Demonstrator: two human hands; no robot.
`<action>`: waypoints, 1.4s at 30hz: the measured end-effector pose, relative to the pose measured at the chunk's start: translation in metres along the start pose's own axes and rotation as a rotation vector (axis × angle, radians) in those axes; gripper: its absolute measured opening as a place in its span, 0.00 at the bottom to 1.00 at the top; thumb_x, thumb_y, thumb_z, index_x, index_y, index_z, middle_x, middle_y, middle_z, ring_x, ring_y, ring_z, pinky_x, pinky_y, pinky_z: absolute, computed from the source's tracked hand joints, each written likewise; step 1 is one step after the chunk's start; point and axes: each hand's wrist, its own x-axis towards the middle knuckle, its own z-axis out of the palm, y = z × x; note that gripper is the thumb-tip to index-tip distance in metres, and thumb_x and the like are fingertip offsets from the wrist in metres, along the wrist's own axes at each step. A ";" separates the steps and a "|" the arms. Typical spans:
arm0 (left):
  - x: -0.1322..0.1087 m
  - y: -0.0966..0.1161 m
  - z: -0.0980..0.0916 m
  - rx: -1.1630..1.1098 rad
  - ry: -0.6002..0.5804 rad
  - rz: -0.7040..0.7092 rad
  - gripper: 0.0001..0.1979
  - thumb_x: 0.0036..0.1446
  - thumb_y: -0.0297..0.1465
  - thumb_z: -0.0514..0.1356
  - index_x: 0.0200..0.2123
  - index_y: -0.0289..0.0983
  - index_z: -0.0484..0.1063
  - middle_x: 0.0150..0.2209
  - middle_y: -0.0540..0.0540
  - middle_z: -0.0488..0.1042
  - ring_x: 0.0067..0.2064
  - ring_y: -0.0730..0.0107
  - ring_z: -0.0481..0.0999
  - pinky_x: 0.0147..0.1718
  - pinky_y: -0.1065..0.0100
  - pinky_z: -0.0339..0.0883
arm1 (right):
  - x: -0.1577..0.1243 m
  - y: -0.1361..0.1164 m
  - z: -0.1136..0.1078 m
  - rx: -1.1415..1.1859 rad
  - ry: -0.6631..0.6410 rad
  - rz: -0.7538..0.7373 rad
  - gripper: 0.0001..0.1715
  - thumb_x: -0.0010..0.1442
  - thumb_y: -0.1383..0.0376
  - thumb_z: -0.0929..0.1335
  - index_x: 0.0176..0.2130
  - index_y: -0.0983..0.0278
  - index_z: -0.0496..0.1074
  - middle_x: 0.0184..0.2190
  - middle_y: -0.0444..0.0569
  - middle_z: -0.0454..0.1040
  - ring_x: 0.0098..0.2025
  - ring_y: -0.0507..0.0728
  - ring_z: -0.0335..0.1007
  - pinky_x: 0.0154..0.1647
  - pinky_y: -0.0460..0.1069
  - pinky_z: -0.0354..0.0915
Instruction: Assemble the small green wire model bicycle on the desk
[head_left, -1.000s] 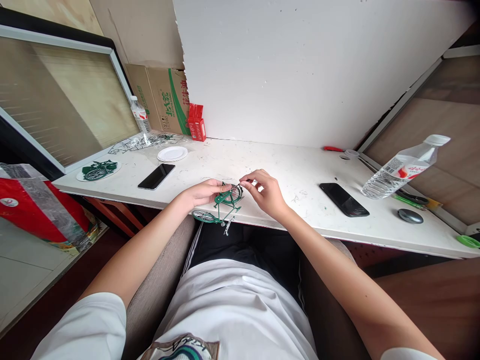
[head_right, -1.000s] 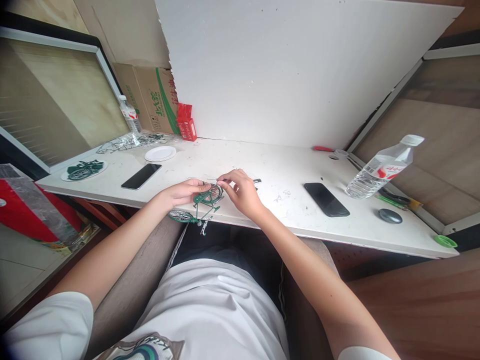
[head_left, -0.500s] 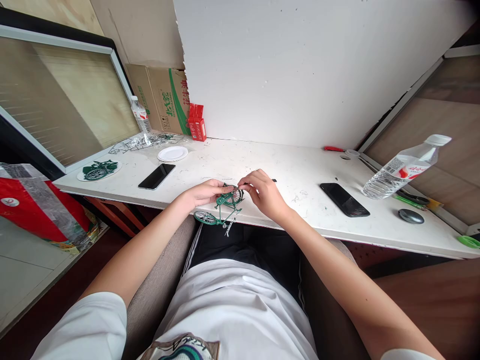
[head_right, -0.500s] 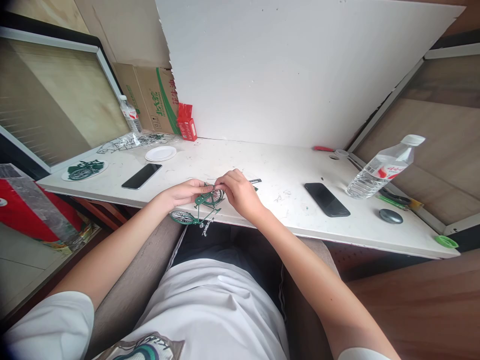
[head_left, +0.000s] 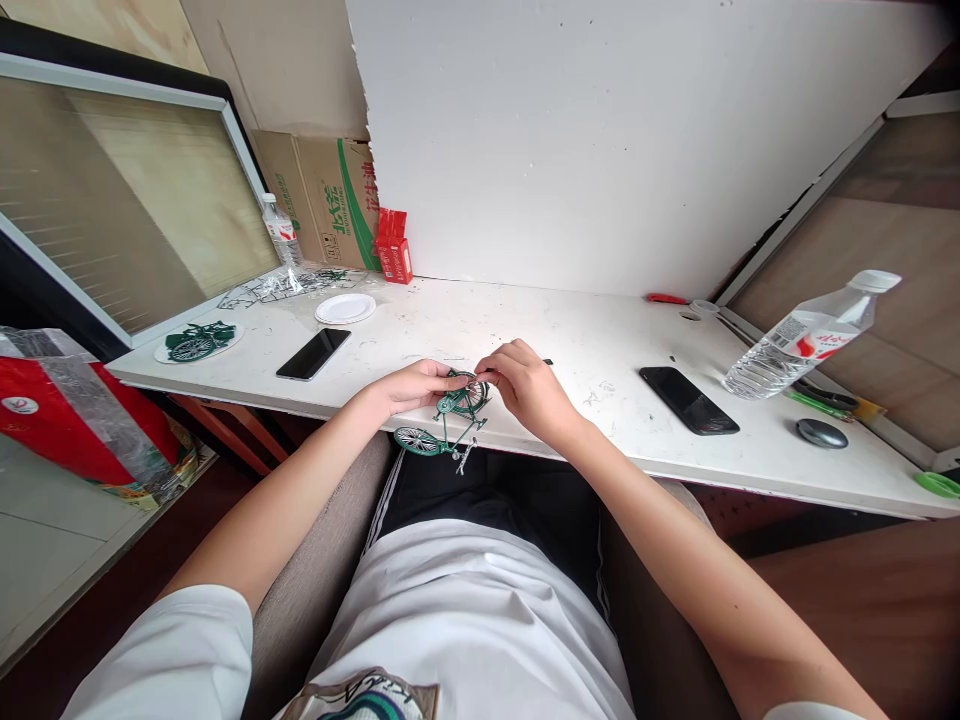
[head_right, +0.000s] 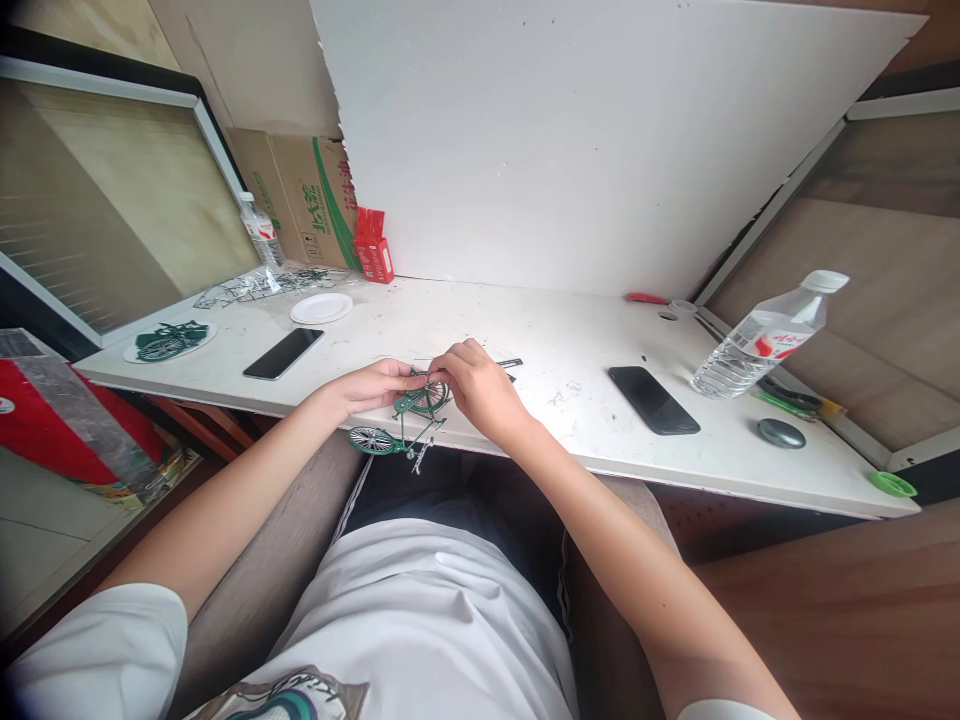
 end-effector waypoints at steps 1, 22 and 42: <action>-0.001 0.001 0.000 0.003 -0.004 0.000 0.20 0.51 0.38 0.78 0.43 0.32 0.85 0.43 0.39 0.83 0.43 0.65 0.78 0.49 0.62 0.69 | 0.000 -0.001 0.000 -0.008 -0.002 0.002 0.14 0.77 0.64 0.62 0.44 0.61 0.76 0.39 0.54 0.78 0.44 0.62 0.69 0.44 0.57 0.70; -0.030 0.043 0.036 0.296 0.288 0.251 0.25 0.54 0.43 0.75 0.49 0.33 0.84 0.49 0.35 0.84 0.47 0.57 0.80 0.43 0.63 0.71 | 0.004 -0.019 -0.021 -0.184 0.095 -0.073 0.15 0.77 0.62 0.63 0.51 0.60 0.79 0.39 0.56 0.79 0.43 0.63 0.69 0.41 0.58 0.71; -0.044 0.046 0.080 0.441 0.652 0.716 0.21 0.58 0.35 0.72 0.54 0.35 0.81 0.53 0.38 0.83 0.53 0.56 0.84 0.44 0.64 0.83 | 0.004 -0.017 -0.042 -0.270 0.352 -0.230 0.06 0.70 0.66 0.72 0.48 0.62 0.79 0.30 0.48 0.79 0.32 0.56 0.71 0.34 0.52 0.69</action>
